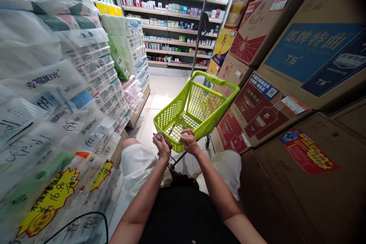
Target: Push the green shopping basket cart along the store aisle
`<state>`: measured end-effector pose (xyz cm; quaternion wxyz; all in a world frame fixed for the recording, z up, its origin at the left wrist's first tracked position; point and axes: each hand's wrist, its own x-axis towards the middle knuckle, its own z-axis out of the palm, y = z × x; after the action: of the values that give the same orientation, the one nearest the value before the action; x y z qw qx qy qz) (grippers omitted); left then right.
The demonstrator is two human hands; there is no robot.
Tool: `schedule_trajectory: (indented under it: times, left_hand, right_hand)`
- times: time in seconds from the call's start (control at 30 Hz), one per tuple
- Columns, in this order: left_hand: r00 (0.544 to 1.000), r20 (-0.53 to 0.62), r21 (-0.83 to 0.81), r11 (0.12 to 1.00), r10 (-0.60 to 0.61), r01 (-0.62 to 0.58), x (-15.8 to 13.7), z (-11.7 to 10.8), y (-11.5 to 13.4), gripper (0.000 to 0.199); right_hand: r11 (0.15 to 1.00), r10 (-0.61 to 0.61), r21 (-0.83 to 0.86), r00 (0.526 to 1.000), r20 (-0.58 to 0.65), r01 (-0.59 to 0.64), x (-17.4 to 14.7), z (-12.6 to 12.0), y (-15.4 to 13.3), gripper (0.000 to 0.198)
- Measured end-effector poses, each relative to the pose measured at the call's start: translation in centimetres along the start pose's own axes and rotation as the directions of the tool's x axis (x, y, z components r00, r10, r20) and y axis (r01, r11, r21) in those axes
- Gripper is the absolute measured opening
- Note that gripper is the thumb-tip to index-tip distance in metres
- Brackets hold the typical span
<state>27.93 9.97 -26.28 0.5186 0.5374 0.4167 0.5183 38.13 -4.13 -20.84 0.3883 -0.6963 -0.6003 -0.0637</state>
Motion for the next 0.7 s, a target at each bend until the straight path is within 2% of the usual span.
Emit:
schedule_trajectory:
  times: [0.07, 0.17, 0.27, 0.33, 0.4, 0.47, 0.57, 0.63, 0.7]
  left_hand:
    - [0.996, -0.077, -0.049, 0.998, -0.033, 0.029, 2.6, 0.4, 1.1, 0.038]
    - [0.996, -0.086, -0.089, 0.996, -0.027, 0.019, 5.1, 1.1, 1.7, 0.035]
    - [0.985, -0.172, -0.068, 0.997, -0.032, 0.020, 3.5, 1.5, 0.5, 0.028]
    - [0.974, -0.173, -0.096, 0.986, -0.148, 0.133, 1.5, 1.6, -0.5, 0.024]
    - [0.962, -0.119, -0.133, 0.964, -0.245, 0.229, 0.5, 1.6, -0.8, 0.024]
    - [0.973, -0.120, -0.124, 0.975, -0.199, 0.185, 0.9, 1.5, -0.3, 0.027]
    - [0.983, -0.179, -0.043, 0.999, -0.033, 0.026, 2.4, 1.3, 0.6, 0.029]
    - [0.983, -0.180, -0.050, 0.998, -0.046, 0.037, 2.5, 1.1, 0.6, 0.027]
    - [0.980, -0.152, -0.112, 0.987, -0.132, 0.115, 1.8, 1.0, 0.3, 0.025]
  right_hand:
    - [1.000, -0.008, 0.002, 1.000, -0.008, 0.008, -0.1, -0.4, 0.6, 0.031]
    - [1.000, -0.017, -0.008, 0.999, -0.033, 0.017, -0.6, -0.8, 1.4, 0.031]
    - [0.999, -0.013, -0.036, 0.999, -0.049, 0.011, -1.0, -1.2, 2.0, 0.030]
    - [0.998, -0.001, -0.069, 0.999, -0.035, -0.002, -1.1, -1.7, 1.9, 0.030]
    - [0.994, -0.003, -0.109, 1.000, 0.009, 0.004, -1.0, -2.3, 1.6, 0.032]
    - [0.989, -0.022, -0.145, 0.998, 0.065, 0.031, -0.8, -2.7, 0.9, 0.036]
    - [0.985, -0.023, -0.165, 0.993, 0.114, 0.041, -0.6, -2.5, -0.2, 0.042]
    - [0.991, 0.002, -0.136, 0.993, 0.116, 0.014, -0.7, -2.2, -0.6, 0.043]
    - [0.996, 0.031, -0.083, 0.993, 0.111, -0.022, -0.8, -1.9, -0.7, 0.041]
